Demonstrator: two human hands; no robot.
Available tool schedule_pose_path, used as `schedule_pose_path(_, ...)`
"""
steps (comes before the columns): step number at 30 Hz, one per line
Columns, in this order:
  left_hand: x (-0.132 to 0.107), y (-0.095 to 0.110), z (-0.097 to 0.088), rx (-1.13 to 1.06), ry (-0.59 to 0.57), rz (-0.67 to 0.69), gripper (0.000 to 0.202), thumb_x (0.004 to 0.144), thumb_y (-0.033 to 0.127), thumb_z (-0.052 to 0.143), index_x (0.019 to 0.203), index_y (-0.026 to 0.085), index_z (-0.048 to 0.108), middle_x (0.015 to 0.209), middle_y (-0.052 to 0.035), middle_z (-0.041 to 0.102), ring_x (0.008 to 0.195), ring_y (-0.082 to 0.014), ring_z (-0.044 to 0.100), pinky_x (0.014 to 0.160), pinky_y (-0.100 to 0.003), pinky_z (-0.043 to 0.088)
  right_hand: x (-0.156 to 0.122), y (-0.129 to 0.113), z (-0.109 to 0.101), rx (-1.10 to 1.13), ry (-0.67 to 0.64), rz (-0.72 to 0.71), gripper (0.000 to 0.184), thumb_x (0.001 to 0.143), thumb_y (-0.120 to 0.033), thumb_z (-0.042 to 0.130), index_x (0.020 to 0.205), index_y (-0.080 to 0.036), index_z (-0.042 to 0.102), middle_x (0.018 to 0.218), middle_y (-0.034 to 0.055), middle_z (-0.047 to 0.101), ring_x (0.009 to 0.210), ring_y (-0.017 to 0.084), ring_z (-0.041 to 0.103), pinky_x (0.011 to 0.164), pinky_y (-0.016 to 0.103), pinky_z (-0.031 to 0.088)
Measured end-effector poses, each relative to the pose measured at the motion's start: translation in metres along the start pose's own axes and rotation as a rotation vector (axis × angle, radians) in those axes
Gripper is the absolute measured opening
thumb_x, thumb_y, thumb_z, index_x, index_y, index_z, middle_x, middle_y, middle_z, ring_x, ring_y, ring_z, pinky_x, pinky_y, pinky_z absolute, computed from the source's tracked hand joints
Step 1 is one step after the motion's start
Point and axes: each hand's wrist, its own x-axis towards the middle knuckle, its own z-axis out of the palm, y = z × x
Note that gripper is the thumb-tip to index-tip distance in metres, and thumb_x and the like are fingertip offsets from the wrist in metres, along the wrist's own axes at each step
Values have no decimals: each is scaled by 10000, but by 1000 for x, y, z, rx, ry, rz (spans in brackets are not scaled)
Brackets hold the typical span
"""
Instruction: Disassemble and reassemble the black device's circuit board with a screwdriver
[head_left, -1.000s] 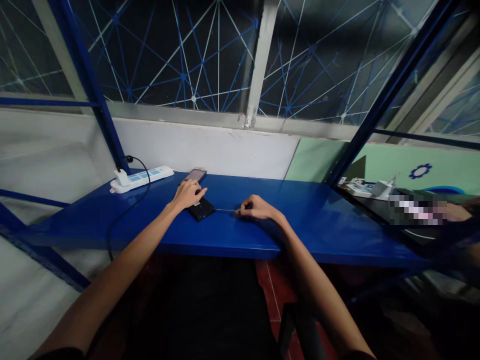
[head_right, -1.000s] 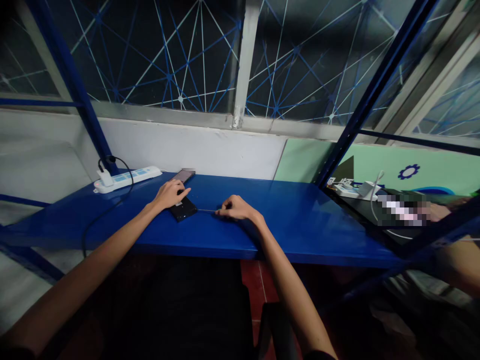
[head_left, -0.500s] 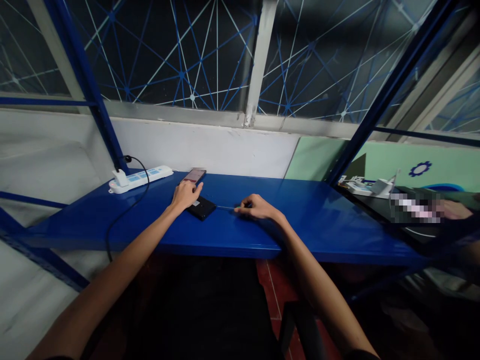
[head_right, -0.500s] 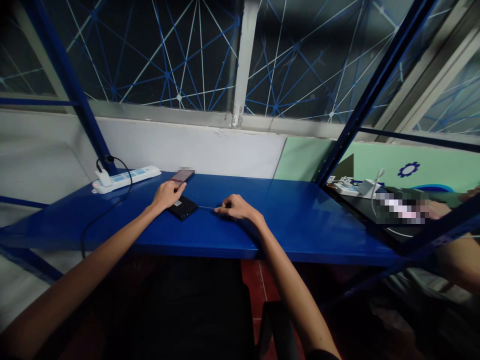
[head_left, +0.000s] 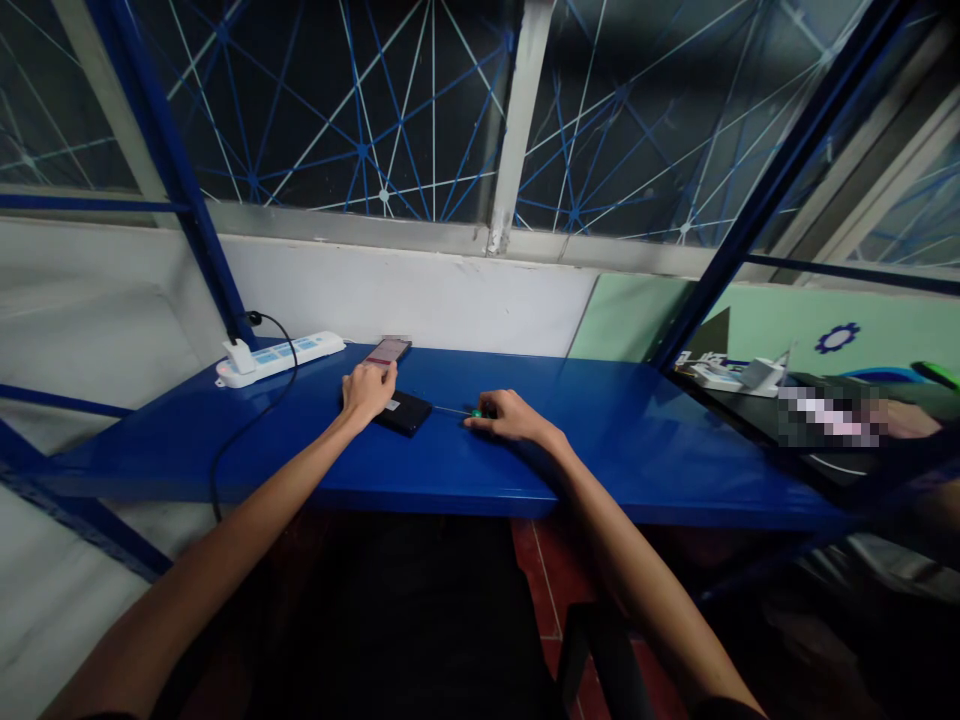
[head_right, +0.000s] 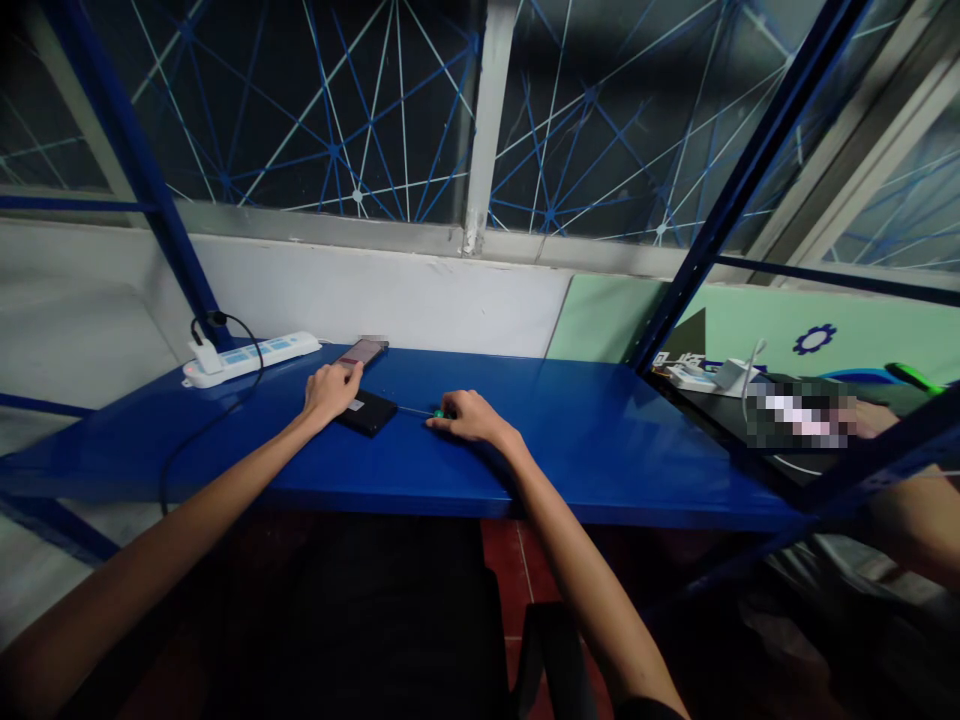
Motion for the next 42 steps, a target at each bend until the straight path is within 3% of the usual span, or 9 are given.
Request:
schedule_pose_path(3,-1,3,-2,16,2,-27,616,980,455,250,880,129,763,967,-192,726,1025,-339,640,853,-431,483,2,0,2,-105,80,-42,359,843,-521,623,819,-164,646,730,48,660,616,131,527,551,254,305)
schedule_pose_path(7,-2,4,-4,11,-16,-18,614,981,456,253,898,123,762,976,-189,726,1031,-353,637,854,-460,486,2,0,2,-116,53,-36,435,936,-495,471,733,-156,655,616,25,588,536,110,447,545,270,271)
schedule_pose_path(13,-1,3,-4,12,-27,-24,602,979,457,259,905,128,758,1000,-185,727,1043,-345,635,872,-460,484,3,1,-1,-148,29,-3,427,852,-523,570,634,-161,624,543,0,514,506,101,397,523,280,238)
schedule_pose_path(23,-1,1,-2,19,-13,-16,512,940,413,334,916,140,765,968,-173,733,1009,-332,642,849,-427,495,4,5,1,-185,60,29,367,752,-544,686,809,-184,633,716,27,619,613,132,483,558,258,270)
schedule_pose_path(30,0,0,-1,21,-26,-10,518,948,422,326,908,149,765,963,-169,733,1008,-324,641,865,-430,484,5,9,5,-211,58,28,330,767,-494,683,852,-186,599,763,47,641,655,151,529,560,254,282)
schedule_pose_path(36,1,1,-2,25,-34,-22,523,950,427,323,909,153,767,955,-177,730,1036,-341,632,877,-455,475,1,6,0,-200,76,8,426,836,-604,564,809,-186,641,708,51,636,609,144,512,555,269,264)
schedule_pose_path(42,-1,3,-4,18,-32,-25,527,950,419,322,906,133,763,976,-184,729,1033,-345,634,875,-472,472,2,9,-6,-188,35,27,382,877,-515,509,783,-185,676,663,43,619,584,141,486,556,286,265)
